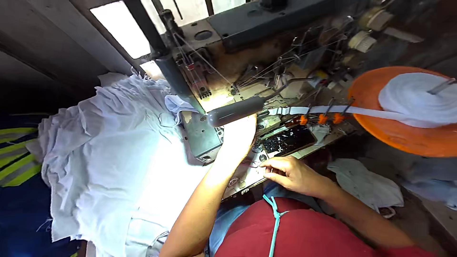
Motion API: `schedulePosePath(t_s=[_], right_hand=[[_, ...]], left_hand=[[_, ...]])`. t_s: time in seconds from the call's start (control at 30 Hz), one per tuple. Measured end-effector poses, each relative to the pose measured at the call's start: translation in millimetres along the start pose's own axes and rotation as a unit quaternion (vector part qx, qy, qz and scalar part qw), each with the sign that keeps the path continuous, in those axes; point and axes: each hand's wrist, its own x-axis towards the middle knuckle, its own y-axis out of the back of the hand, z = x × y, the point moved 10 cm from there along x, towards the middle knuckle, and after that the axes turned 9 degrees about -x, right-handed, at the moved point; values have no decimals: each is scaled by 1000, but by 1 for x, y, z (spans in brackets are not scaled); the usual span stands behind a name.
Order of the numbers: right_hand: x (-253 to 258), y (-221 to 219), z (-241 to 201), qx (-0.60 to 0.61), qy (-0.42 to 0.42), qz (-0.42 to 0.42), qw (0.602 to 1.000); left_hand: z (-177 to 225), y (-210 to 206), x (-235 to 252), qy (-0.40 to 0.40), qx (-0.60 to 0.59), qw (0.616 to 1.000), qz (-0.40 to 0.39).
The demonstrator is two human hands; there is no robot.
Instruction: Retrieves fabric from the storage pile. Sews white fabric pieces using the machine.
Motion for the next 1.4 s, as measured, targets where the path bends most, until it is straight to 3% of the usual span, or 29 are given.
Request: schedulePosePath(t_s=[0.07,0.23,0.33,0.47,0.6,0.73,0.8,0.87,1.07,1.27,1.4], right_hand=[[-4,-6,3,9,-4,-13,1000],[-11,-6,14,4,-14,-20,1000],[-12,3,24,8,-33,-5,999],[-14,3,33,19,-51,0,999],[-18,-10,36,32,-49,-19,998],[-21,-11,39,34,-48,-9,998],[-22,-13,41,35,-54,-14,998],[-23,-16,42,34,-57,-14,998],[-23,-23,49,13,-47,4,999],[-22,-24,53,-21,-37,3,999],[-23,-27,51,-9,-34,-1,999]], left_hand=[[-6,-8,5,27,0,1000,-4],[-40,-12,-3,17,-57,982,180],[-47,-6,-7,38,-131,970,202],[-35,-4,-10,-28,-71,973,219],[-14,-3,-7,-82,37,988,123],[-18,2,-7,-94,-16,992,80],[-20,1,-8,-100,-49,991,74],[-14,-1,-7,-121,-6,990,76],[-10,-3,-10,-38,26,988,146],[13,-36,-33,-168,23,971,166],[9,-32,-42,-143,-1,982,120]])
